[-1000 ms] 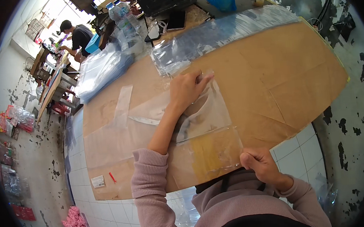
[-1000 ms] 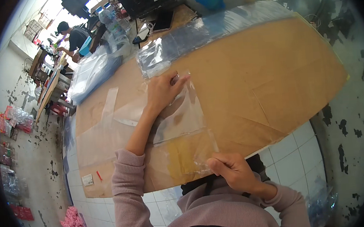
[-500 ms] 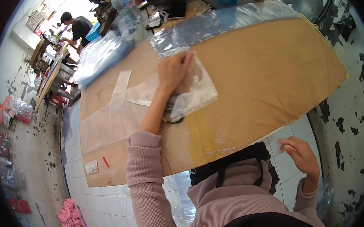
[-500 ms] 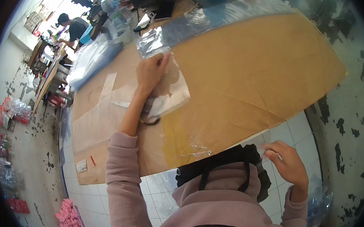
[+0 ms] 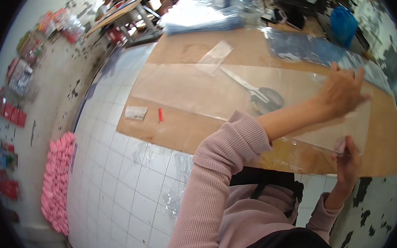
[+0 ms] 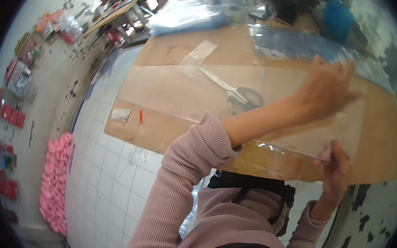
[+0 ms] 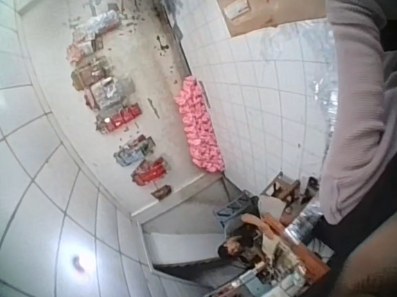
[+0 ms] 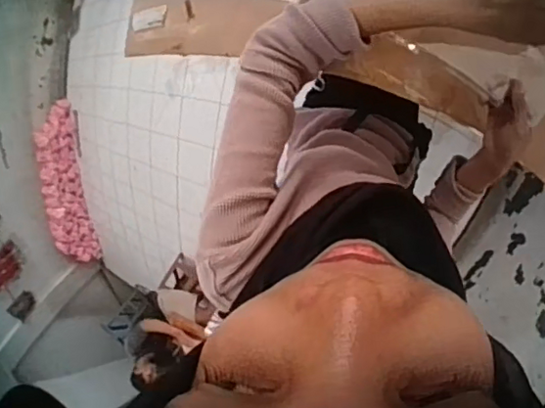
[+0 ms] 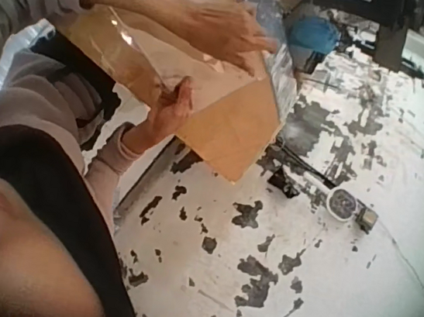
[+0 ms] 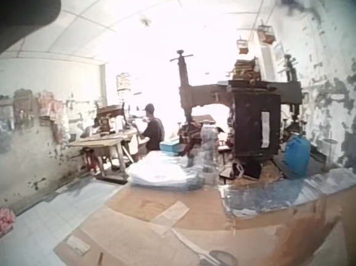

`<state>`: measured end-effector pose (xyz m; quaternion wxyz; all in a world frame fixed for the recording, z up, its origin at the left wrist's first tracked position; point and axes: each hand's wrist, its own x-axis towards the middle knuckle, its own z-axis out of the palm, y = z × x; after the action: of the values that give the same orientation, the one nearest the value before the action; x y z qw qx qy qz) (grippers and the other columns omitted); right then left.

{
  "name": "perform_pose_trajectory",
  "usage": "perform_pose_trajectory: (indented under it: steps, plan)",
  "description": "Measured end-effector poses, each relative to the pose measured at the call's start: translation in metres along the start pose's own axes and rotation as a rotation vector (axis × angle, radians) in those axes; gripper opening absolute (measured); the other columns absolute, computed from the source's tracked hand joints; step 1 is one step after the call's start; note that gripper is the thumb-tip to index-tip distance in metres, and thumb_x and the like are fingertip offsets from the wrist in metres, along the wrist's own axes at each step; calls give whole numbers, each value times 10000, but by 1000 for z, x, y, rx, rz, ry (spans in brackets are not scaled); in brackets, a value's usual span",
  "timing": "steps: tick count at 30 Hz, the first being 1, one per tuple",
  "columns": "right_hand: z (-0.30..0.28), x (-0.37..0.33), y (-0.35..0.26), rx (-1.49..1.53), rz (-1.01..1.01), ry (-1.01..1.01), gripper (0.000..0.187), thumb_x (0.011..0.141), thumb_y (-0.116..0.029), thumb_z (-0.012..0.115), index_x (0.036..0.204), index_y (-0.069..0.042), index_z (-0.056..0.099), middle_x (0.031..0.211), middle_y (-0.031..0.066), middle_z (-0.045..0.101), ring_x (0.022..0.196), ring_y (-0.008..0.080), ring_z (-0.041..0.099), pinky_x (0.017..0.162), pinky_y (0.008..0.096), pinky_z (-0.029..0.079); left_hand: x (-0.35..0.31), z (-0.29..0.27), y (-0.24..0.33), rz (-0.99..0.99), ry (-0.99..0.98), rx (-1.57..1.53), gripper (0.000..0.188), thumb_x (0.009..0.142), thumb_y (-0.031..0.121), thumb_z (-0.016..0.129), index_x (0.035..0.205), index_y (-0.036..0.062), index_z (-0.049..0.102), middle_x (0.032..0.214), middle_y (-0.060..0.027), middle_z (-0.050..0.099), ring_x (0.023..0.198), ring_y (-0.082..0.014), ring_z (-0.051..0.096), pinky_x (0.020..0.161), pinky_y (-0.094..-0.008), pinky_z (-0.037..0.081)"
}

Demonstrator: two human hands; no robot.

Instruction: The person unfolds, smoothes, and folds plastic sheets over a table by hand, stacking the prepared plastic sheets.

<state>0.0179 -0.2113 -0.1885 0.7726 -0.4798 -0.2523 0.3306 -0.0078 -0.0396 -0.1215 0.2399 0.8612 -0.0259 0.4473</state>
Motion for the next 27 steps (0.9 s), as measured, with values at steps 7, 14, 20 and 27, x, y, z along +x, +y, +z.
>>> perform_pose_trajectory:
  steps: [7,14,20,27]
  plan:
    - [-130,12,-40,204,-93,-110,306,870,-184,435,1138,-37,447,959,64,533,781,110,522,625,225,469,-77,-14,41,159,-134,398,350,680,310,573,869,17,540,764,-141,541,722,-229,542,558,-388,395]
    - [-57,10,-91,218,-425,-159,664,806,-410,487,1225,62,283,1231,183,339,1144,261,321,999,378,213,-36,14,44,266,100,316,109,591,143,562,516,64,548,507,-25,503,473,-163,515,401,-276,356]
    - [-48,28,-76,-118,-316,139,995,688,-623,485,1283,77,102,1347,180,163,1264,267,132,1043,372,82,27,103,55,-84,557,-211,176,684,109,527,553,2,575,551,-131,538,501,-312,523,510,-383,405]
    - [-111,73,-103,183,-606,98,709,737,-404,565,1243,12,294,1269,156,328,1161,244,342,972,366,262,54,139,97,-377,111,-777,156,711,95,489,734,-44,555,814,-209,522,847,-358,469,756,-397,366]
